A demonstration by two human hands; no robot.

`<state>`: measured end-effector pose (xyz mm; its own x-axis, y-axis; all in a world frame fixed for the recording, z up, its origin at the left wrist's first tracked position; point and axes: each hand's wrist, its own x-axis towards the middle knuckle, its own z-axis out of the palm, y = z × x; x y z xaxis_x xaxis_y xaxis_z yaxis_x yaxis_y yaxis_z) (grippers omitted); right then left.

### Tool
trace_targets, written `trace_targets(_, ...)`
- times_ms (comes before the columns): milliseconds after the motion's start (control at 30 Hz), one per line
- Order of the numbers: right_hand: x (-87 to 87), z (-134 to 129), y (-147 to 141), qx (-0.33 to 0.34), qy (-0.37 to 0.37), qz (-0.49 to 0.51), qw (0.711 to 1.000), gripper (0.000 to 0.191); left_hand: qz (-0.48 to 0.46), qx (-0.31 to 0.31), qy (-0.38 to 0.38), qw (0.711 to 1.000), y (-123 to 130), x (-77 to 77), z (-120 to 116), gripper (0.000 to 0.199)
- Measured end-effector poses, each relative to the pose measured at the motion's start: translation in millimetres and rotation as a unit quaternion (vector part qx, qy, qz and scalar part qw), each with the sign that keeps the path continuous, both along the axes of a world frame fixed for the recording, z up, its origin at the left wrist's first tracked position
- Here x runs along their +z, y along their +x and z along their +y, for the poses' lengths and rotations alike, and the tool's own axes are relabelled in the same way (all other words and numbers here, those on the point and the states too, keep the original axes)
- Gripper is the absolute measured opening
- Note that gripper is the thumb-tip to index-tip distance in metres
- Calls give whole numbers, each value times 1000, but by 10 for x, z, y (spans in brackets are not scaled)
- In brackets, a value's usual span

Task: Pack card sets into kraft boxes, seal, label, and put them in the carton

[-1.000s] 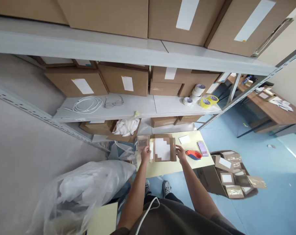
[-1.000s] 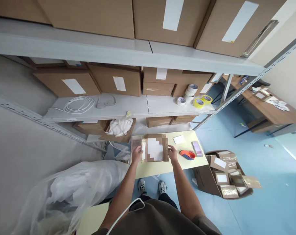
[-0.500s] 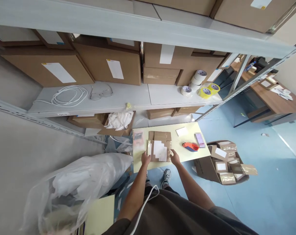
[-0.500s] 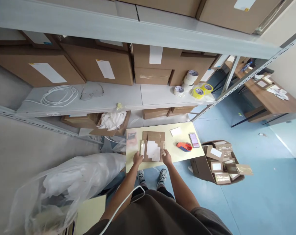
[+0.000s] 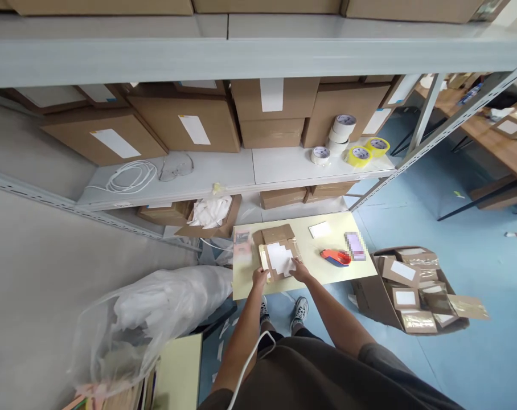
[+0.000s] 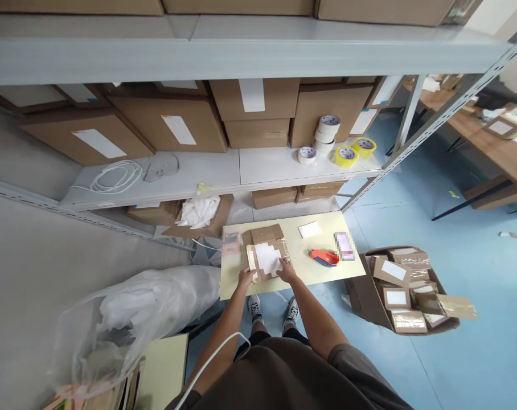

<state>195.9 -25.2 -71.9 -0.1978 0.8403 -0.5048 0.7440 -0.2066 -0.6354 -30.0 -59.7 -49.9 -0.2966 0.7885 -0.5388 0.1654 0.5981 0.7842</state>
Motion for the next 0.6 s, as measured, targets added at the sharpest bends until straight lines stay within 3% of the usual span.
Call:
trace_targets(167, 389, -170, 37, 97, 111, 85, 985, 95, 71, 3, 16, 997, 264, 472, 71, 13)
trace_targets(233, 519, -316, 37, 103, 154, 104, 977, 97, 114, -12, 33, 993, 436, 657, 74, 16)
trace_targets(333, 682, -429, 43, 54, 206, 111, 971, 83, 180, -45, 57, 981, 712, 897, 90, 22)
trace_targets(433, 848, -309, 100, -11, 213, 98, 972, 59, 159, -79, 80, 981, 923, 1101, 177, 28)
trace_targets(533, 993, -66, 227, -73, 167, 91, 979, 37, 76, -108, 130, 983, 963, 1298, 309, 40)
trace_targets(600, 1039, 53, 325, -130, 133, 99, 978, 36, 72, -113, 185, 973, 862, 1410, 369, 47)
